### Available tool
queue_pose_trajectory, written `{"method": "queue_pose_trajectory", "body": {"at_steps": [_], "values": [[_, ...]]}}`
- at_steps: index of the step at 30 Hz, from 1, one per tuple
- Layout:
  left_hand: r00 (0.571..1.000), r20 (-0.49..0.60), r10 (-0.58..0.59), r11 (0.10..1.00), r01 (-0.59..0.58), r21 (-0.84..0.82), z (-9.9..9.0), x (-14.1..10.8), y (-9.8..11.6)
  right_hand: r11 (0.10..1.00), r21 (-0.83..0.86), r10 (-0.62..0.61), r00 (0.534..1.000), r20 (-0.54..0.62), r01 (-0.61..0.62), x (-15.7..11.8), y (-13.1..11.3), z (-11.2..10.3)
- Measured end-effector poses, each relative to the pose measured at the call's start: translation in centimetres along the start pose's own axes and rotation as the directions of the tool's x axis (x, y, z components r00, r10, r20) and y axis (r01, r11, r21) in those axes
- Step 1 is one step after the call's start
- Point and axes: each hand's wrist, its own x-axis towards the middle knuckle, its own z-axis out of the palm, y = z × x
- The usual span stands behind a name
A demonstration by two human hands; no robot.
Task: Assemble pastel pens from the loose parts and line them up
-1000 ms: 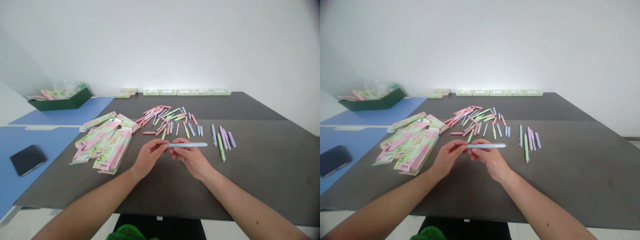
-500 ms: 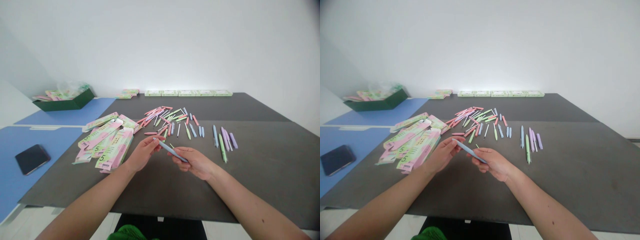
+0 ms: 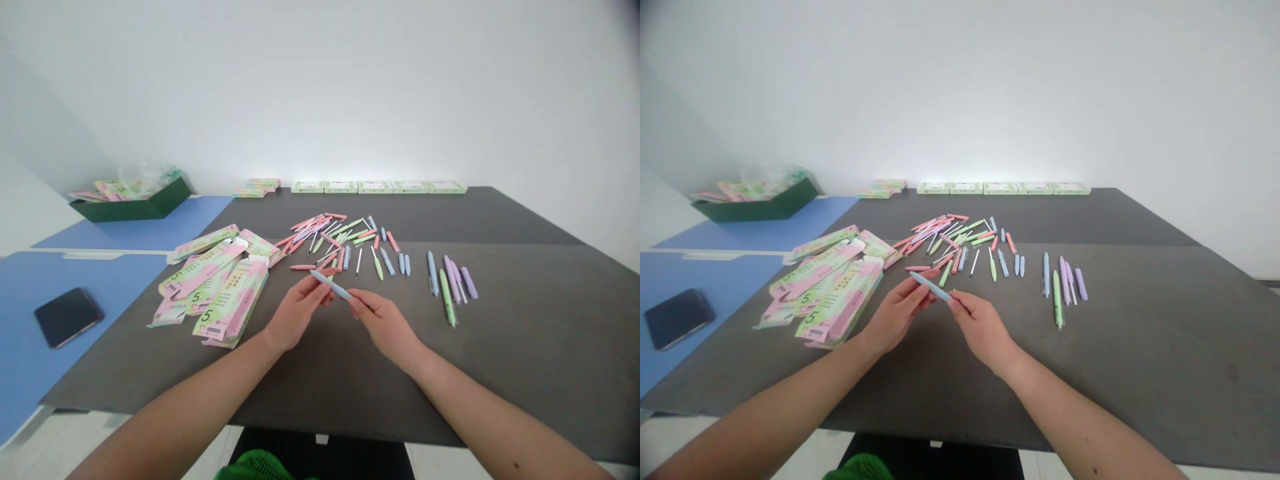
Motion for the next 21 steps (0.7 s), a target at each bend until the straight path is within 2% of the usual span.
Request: {"method": "queue_pose_trajectory", "body": {"at_steps": [2, 4, 6, 9, 11, 14, 18, 21], "values": [[0.999, -0.029, 0.027, 0.998, -0.026, 0.049, -0.03, -0.12, 0.12, 0.995, -0.073, -0.065, 0.998, -0.020, 0.063, -0.13, -0.19, -0.13], [0.995, -0.094, 0.046, 0.994, -0.036, 0.099, 0.03, -0.18, 0.15, 0.970, -0.213, -0.133, 0.990, -0.052, 0.120, -0.25, -0.32, -0.21], [0.994, -0.098, 0.048, 0.996, -0.041, 0.075, 0.09, -0.17, 0.14, 0.948, -0.288, -0.156, 0.986, -0.055, 0.134, -0.32, -0.33, -0.22], [0.999, -0.029, 0.031, 0.999, -0.032, -0.029, 0.07, -0.07, 0.09, 0.969, -0.231, -0.107, 0.993, -0.057, 0.091, -0.27, -0.13, -0.16], [0.999, -0.044, 0.014, 0.999, -0.015, -0.030, -0.04, 0.04, 0.02, 0.975, -0.213, -0.084, 0.995, -0.060, 0.069, -0.19, 0.05, -0.10], [0.994, -0.112, -0.007, 1.000, 0.008, 0.004, -0.17, 0.17, -0.15, 0.957, -0.273, -0.110, 0.993, -0.046, 0.093, -0.13, 0.23, -0.04], [1.000, -0.014, -0.015, 0.993, 0.014, -0.117, -0.23, 0.22, -0.32, 0.964, -0.260, -0.080, 0.994, -0.074, 0.058, -0.12, 0.36, -0.06], [0.997, -0.066, -0.033, 0.998, 0.029, -0.063, -0.26, 0.31, -0.47, 0.965, -0.259, -0.074, 0.994, -0.086, 0.049, -0.08, 0.55, -0.07]]}}
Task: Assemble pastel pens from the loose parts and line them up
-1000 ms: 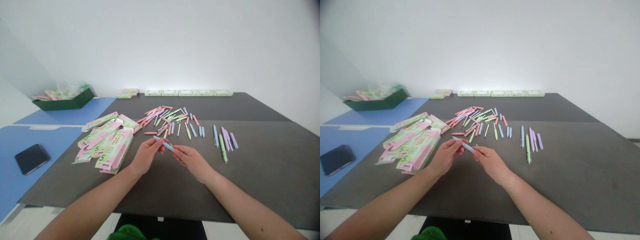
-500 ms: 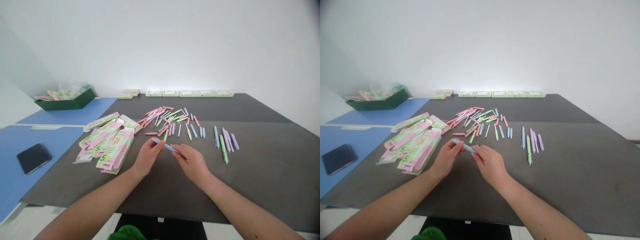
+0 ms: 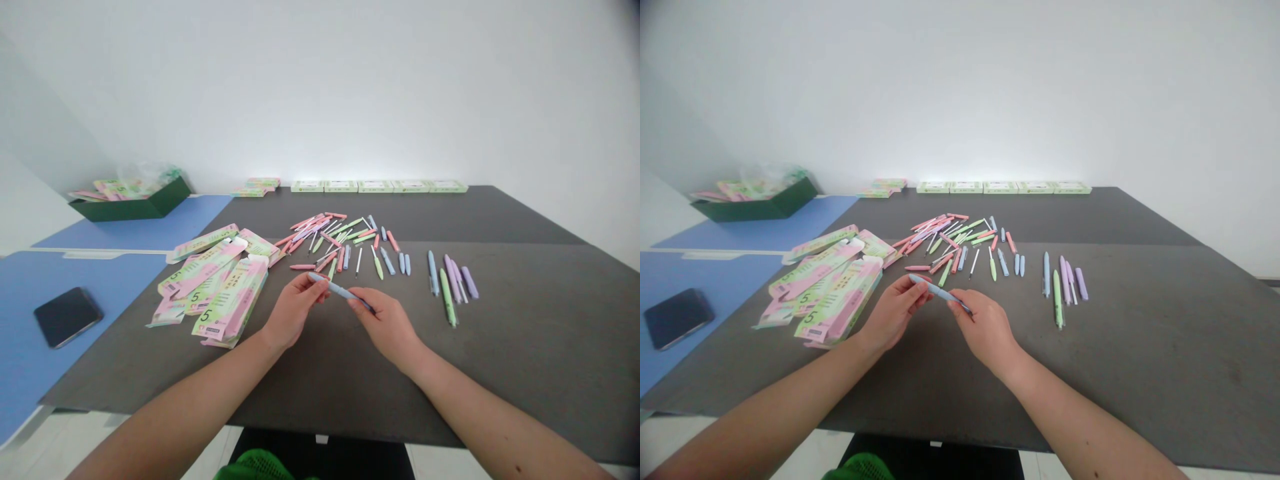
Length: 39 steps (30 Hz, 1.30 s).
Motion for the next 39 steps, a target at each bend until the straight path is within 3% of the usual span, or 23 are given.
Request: {"method": "queue_pose_trajectory", "body": {"at_steps": [2, 6, 10, 15, 19, 23, 29, 39], "values": [[0.999, -0.042, -0.016, 1.000, 0.017, 0.018, -0.02, 0.08, -0.11, 1.000, -0.025, -0.012, 1.000, -0.002, 0.012, 0.03, 0.17, 0.07], [0.999, 0.030, -0.035, 0.997, 0.037, -0.073, -0.07, 0.19, -0.25, 1.000, 0.000, 0.020, 1.000, 0.002, -0.020, 0.05, 0.40, 0.18], [0.998, -0.046, -0.045, 0.999, 0.044, -0.020, -0.10, 0.19, -0.33, 1.000, -0.009, 0.002, 1.000, -0.007, -0.003, -0.01, 0.40, 0.24], [0.997, 0.055, -0.061, 0.992, 0.066, -0.106, -0.12, 0.11, -0.27, 1.000, -0.005, 0.018, 1.000, -0.020, -0.018, -0.05, 0.34, 0.25], [0.999, -0.030, -0.031, 1.000, 0.031, 0.002, -0.23, 0.16, -0.30, 1.000, -0.030, 0.001, 1.000, -0.010, -0.001, -0.07, 0.36, 0.23], [0.997, 0.052, -0.050, 0.997, 0.053, -0.060, -0.26, 0.17, -0.24, 1.000, -0.028, 0.006, 1.000, -0.017, -0.006, -0.10, 0.33, 0.13], [0.995, -0.086, -0.042, 0.998, 0.038, -0.046, -0.65, 0.74, -0.20, 0.998, -0.060, -0.026, 1.000, -0.008, 0.025, -0.12, 0.23, 0.02], [0.986, 0.030, -0.163, 0.975, 0.165, -0.147, -0.43, 0.54, 0.00, 0.996, -0.088, 0.013, 1.000, -0.022, -0.015, -0.03, 0.41, 0.16]]}}
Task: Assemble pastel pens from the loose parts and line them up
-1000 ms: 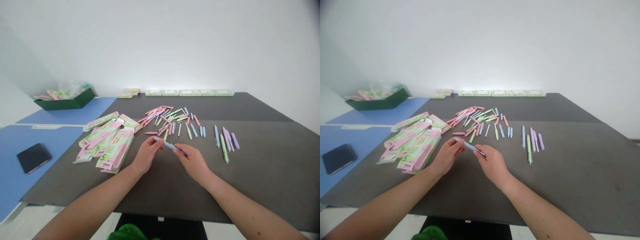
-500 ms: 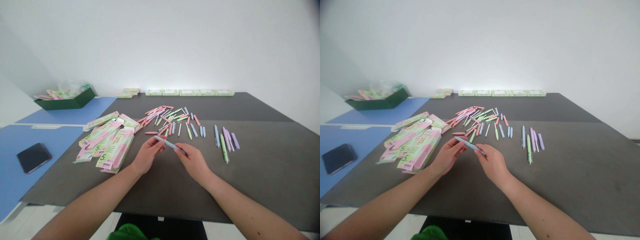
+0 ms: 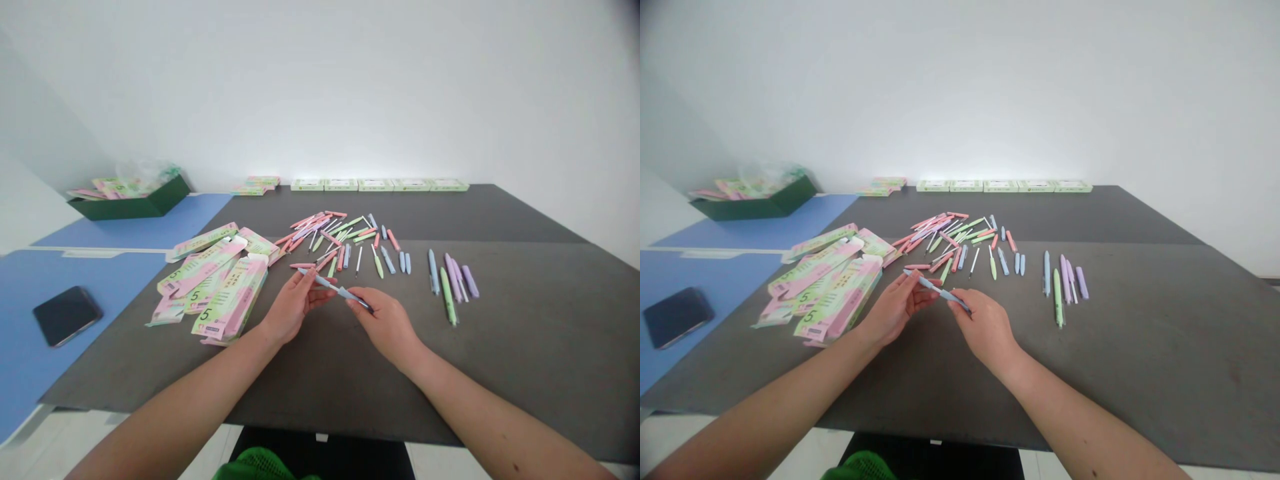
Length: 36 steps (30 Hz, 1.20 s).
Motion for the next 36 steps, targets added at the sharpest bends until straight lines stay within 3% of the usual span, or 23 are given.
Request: {"method": "queue_pose_trajectory", "body": {"at_steps": [4, 9, 15, 19, 22, 25, 31, 36], "values": [[0.998, 0.043, -0.047, 0.999, 0.047, -0.011, 0.0, 0.0, -0.1, 1.000, -0.025, 0.007, 1.000, 0.008, -0.007, 0.0, 0.0, 0.0], [0.997, -0.070, 0.044, 0.997, -0.049, -0.064, -0.5, 0.5, 0.3, 0.999, -0.037, 0.017, 1.000, -0.003, -0.017, 0.1, 0.1, -0.1], [0.973, -0.192, 0.128, 0.982, -0.151, -0.109, -1.9, 1.5, 1.1, 0.969, 0.219, 0.112, 0.994, 0.005, -0.111, 0.4, 0.5, -0.1], [0.959, -0.249, 0.138, 0.970, -0.181, -0.160, -2.0, 1.7, 1.7, 0.854, 0.512, 0.123, 0.992, -0.019, -0.096, 0.4, 0.4, -0.4], [0.970, -0.215, 0.115, 0.967, -0.159, -0.201, -1.6, 1.4, 2.1, 0.696, 0.716, 0.024, 0.995, -0.098, 0.054, 0.1, 0.0, -1.1], [0.984, -0.146, 0.098, 0.966, -0.130, -0.223, -1.2, 1.0, 2.1, 0.569, 0.804, -0.075, 0.984, -0.159, 0.173, -0.1, -0.5, -2.0], [0.993, -0.041, 0.112, 0.973, -0.118, -0.198, -1.0, 0.5, 1.7, 0.680, 0.709, -0.106, 0.982, -0.159, 0.188, -0.4, -0.7, -2.8], [0.993, -0.019, 0.119, 0.974, -0.121, -0.191, -0.7, 0.2, 1.8, 0.672, 0.710, -0.129, 0.977, -0.171, 0.213, -0.6, -0.6, -3.0]]}}
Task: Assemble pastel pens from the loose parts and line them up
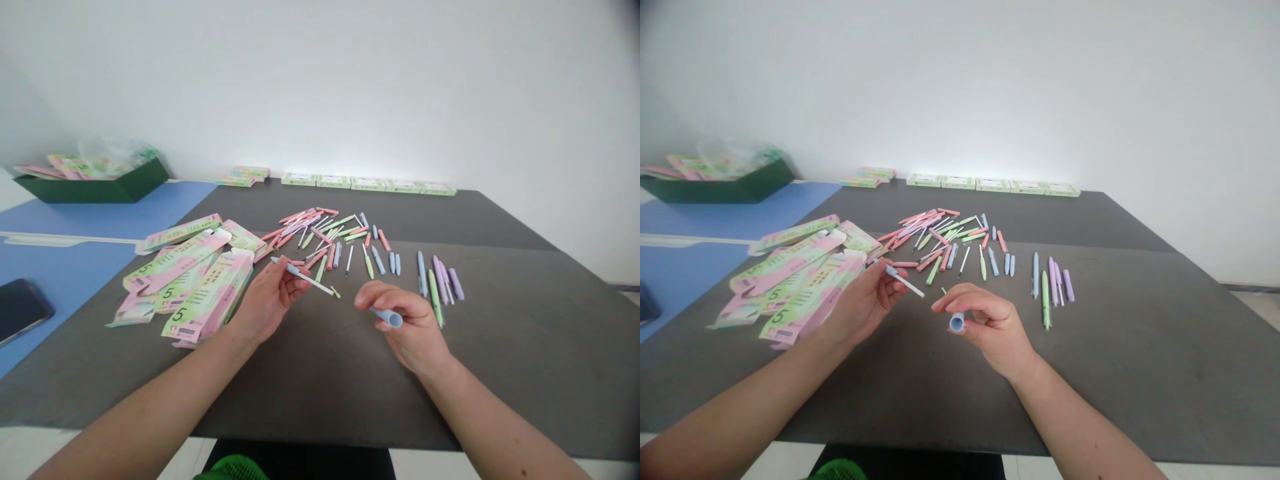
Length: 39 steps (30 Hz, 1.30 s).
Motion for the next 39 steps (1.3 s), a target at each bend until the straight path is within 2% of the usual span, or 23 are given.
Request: {"method": "queue_pose_trajectory", "body": {"at_steps": [7, 11, 14, 16, 19, 22, 25, 30, 34, 39], "values": [[1.000, -0.023, -0.001, 1.000, 0.001, 0.026, 0.2, -0.1, 0.0, 0.998, -0.064, 0.020, 1.000, -0.017, -0.021, -0.2, -0.4, -0.3], [1.000, -0.010, 0.018, 0.999, -0.017, 0.045, 0.1, -0.1, -0.1, 0.999, -0.029, 0.028, 1.000, 0.011, -0.028, 0.0, -0.4, 0.0], [1.000, 0.001, 0.013, 0.994, -0.013, 0.113, 0.1, -0.2, -0.4, 0.987, -0.045, 0.151, 0.986, -0.071, -0.154, 0.4, 0.1, 0.5], [1.000, 0.003, -0.020, 0.988, 0.019, 0.153, 0.1, -0.2, -0.7, 0.954, -0.095, 0.274, 0.955, -0.113, -0.285, 0.6, 0.7, 0.8], [0.998, 0.001, -0.067, 0.983, 0.065, 0.172, 0.2, -0.3, -1.1, 0.882, -0.155, 0.439, 0.895, -0.078, -0.446, 0.8, 1.2, 1.2], [0.997, -0.008, -0.078, 0.980, 0.078, 0.181, 0.4, -0.4, -1.5, 0.824, -0.207, 0.537, 0.843, -0.010, -0.527, 0.8, 1.3, 1.5], [0.996, 0.001, -0.085, 0.974, 0.083, 0.210, 0.5, -0.6, -1.9, 0.786, -0.353, 0.548, 0.836, 0.017, -0.508, 0.7, 1.2, 1.7], [0.991, -0.014, -0.131, 0.968, 0.131, 0.216, 0.5, -0.5, -2.2, 0.640, -0.596, 0.536, 0.838, -0.106, -0.485, 0.9, 0.9, 1.5], [0.991, -0.074, -0.108, 0.984, 0.118, 0.135, -0.1, 0.1, -1.4, 0.630, -0.619, 0.522, 0.846, -0.109, -0.469, 1.1, 0.6, 1.3], [0.994, -0.080, -0.080, 0.994, 0.086, 0.064, -1.1, 0.9, -0.6, 0.627, -0.617, 0.531, 0.840, -0.109, -0.476, 1.1, 0.2, 1.2]]}}
